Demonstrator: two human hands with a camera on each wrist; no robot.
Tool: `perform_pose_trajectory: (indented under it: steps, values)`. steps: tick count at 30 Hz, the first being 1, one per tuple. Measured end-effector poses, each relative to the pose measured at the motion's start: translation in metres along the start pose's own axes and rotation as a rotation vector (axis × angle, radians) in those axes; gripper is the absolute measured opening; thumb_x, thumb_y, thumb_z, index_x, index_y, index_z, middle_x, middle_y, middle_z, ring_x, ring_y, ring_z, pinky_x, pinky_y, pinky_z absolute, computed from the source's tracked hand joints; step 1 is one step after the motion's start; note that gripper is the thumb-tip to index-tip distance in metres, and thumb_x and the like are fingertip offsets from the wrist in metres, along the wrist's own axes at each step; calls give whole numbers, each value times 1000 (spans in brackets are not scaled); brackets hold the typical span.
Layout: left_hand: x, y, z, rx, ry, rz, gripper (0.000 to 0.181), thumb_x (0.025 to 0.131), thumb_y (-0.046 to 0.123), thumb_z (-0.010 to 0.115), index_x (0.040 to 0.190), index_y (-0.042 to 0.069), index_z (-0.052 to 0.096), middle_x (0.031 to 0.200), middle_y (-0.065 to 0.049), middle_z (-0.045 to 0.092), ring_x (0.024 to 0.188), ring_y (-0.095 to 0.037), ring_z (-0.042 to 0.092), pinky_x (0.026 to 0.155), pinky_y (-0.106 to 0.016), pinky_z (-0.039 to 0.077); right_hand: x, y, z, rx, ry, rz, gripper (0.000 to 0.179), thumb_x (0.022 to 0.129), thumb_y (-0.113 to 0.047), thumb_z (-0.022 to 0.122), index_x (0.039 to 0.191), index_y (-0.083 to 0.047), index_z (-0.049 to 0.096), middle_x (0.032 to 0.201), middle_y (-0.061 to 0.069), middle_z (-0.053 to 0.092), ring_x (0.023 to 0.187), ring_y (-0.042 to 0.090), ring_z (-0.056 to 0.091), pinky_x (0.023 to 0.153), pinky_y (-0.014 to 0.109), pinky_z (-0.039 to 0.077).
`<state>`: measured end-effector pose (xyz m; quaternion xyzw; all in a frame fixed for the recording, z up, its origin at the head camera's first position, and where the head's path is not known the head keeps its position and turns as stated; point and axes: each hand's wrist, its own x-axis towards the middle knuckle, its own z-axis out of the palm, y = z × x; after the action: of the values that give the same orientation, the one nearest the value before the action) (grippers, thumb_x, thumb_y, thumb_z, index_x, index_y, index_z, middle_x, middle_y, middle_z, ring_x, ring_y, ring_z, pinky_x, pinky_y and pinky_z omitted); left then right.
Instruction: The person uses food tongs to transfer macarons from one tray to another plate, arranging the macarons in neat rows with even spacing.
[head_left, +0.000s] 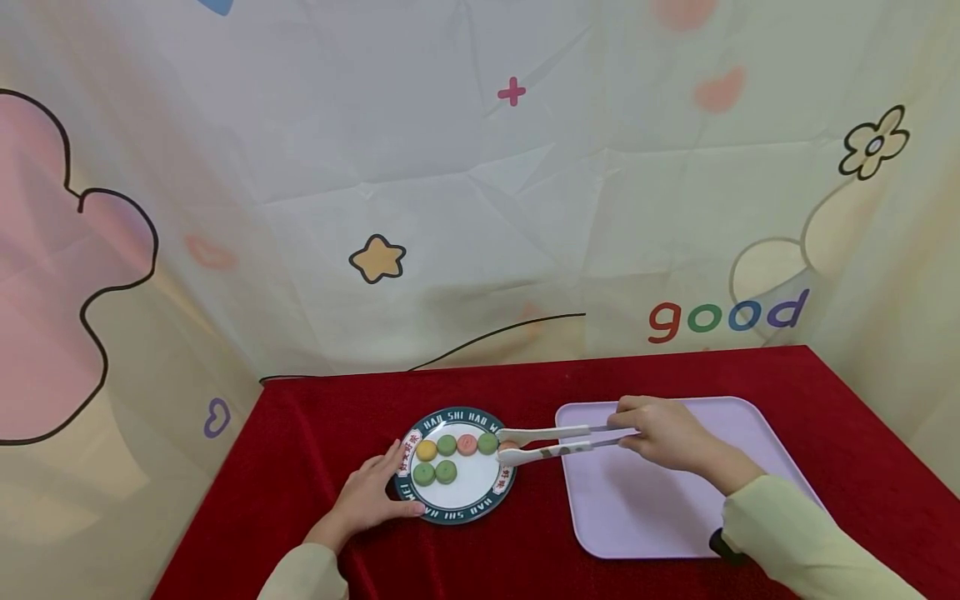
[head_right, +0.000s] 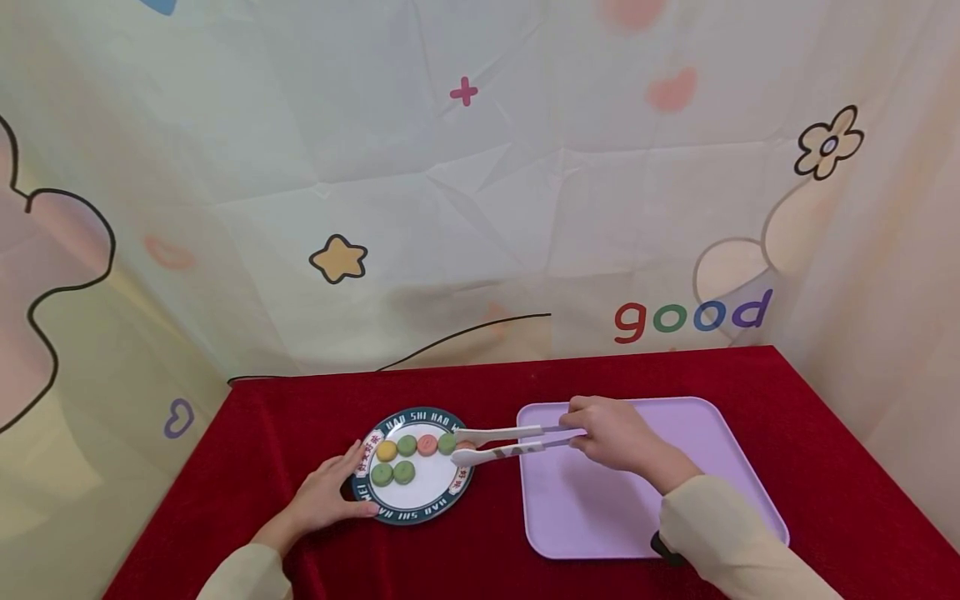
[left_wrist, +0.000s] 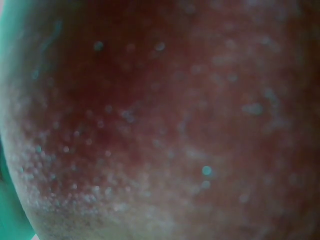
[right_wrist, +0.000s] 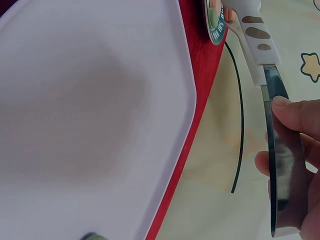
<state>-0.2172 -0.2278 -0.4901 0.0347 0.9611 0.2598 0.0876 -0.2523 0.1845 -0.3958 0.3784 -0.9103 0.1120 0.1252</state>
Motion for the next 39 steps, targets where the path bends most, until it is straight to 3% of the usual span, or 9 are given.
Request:
perform_pose_trajectory:
  steps: [22,39]
  values:
    - [2,-4,0,3,1,2,105,57,65,66,141,19,23,145,-5,27,126,-29,27,95,-56,32,20,-11,25,-13,55,-106,17,65,-10,73,81,-16,68,76,-4,57,63,7,50,52,21,42]
    - [3,-7,2,0,6,16,104,57,66,66,141,19,24,145,-4,27,126,-29,28,95,-56,32,27,-19,37,10,51,-111,15,65,-9,72,77,-16,66,73,-3,55,60,7,50,50,21,39]
